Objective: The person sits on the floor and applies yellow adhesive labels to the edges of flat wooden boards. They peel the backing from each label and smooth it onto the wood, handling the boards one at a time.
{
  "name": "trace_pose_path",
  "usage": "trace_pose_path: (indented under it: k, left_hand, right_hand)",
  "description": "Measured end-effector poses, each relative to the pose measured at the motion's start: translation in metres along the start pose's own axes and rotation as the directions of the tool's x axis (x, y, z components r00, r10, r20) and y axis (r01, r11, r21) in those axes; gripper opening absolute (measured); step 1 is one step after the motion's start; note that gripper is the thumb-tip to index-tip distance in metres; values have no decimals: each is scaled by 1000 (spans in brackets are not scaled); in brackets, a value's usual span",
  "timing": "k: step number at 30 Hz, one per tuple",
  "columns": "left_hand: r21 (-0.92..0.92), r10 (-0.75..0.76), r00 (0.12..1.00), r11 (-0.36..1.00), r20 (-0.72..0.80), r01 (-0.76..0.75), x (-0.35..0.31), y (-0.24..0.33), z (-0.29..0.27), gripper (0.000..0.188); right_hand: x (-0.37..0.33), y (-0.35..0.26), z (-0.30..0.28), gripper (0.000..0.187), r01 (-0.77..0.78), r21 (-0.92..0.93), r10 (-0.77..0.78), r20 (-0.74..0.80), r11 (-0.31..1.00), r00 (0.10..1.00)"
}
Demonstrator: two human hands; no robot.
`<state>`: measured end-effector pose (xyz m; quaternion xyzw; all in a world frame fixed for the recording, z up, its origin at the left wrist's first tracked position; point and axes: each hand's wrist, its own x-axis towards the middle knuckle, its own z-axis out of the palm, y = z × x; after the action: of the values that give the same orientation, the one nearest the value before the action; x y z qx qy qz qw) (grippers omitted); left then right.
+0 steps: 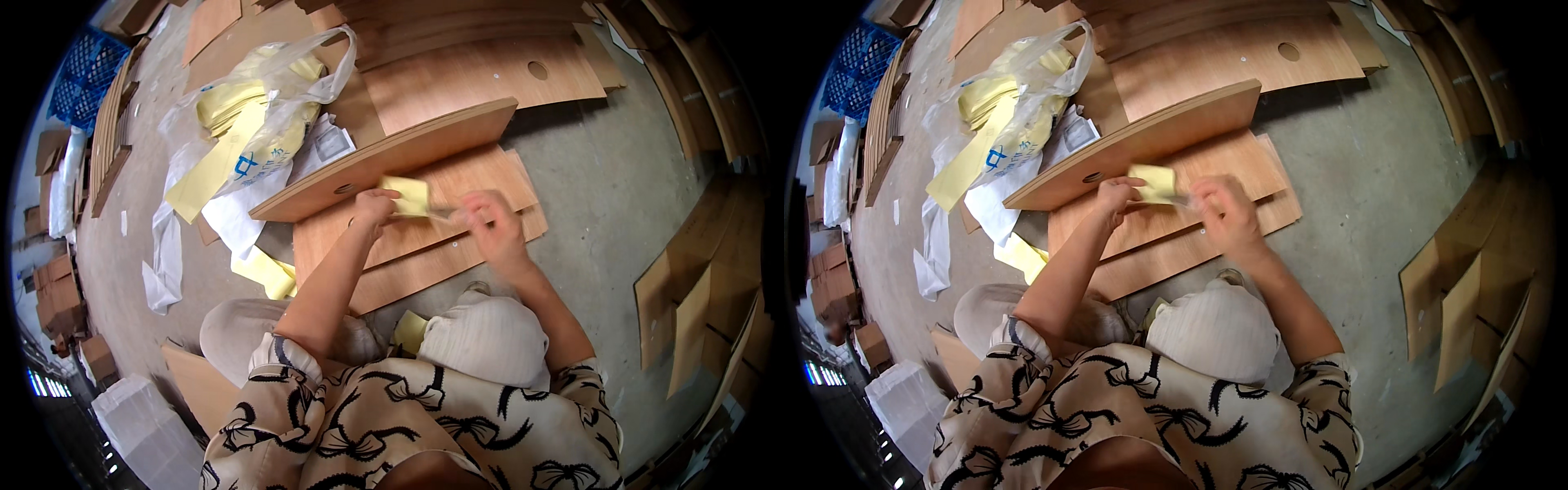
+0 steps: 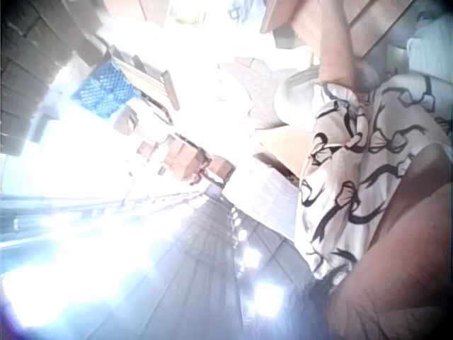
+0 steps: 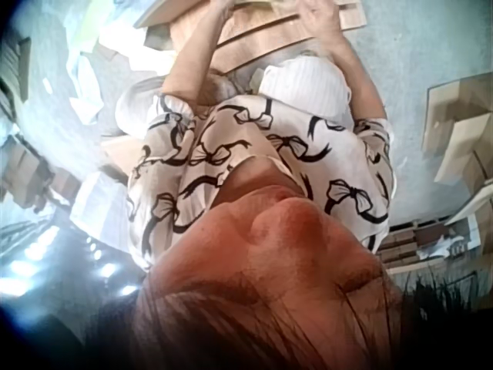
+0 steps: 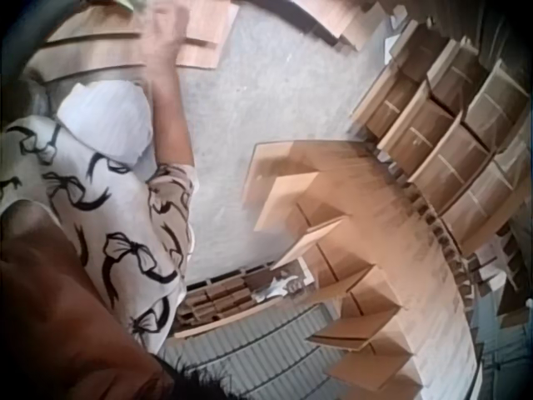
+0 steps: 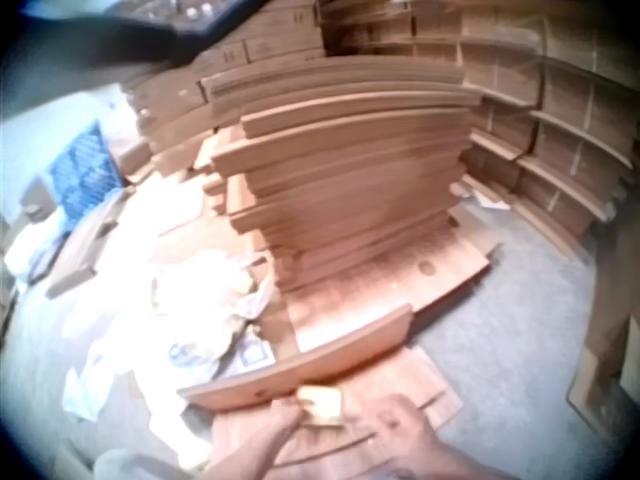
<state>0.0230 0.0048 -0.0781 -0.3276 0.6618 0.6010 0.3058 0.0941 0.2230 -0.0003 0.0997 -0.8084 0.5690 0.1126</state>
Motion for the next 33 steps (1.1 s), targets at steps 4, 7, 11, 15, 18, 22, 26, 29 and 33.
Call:
trace_pose_path:
  k: [4,7,11,15,18,22,26,29,33]
  left_hand:
    - [134,206,978,970,-19,-202,11,0,-6,20]
    - [543,399,908,738,129,-401,-19,26,29,29]
    - [654,595,757,464,270,-598,-26,41,67,26]
    - [710,654,714,377,250,-594,-7,44,96,25]
    - [655,686,715,480,135,-584,9,36,110,22]
    - [624,610,790,593,64,-509,27,35,124,24]
    - [653,600,799,589,41,-476,39,34,130,26]
    - [678,596,802,576,34,-457,42,36,131,27]
    - [717,591,805,538,54,-443,42,38,132,27]
  right_hand:
    - [30,40,-26,7,-68,-229,67,-12,971,998]
    - [50,64,-32,11,151,-405,-118,105,902,988]
    - [65,79,-25,16,341,-486,-239,261,805,935]
    - [69,87,-21,21,379,-479,-282,265,791,922]
    - [67,86,-23,23,260,-502,-292,15,825,956]
    - [46,118,-38,19,-145,-362,-32,-440,921,897]
    - [41,127,-35,11,-386,104,399,-179,917,899]
    - [53,130,-31,13,-423,-11,423,54,906,905]
    - [76,152,-32,14,-445,-192,477,185,875,859]
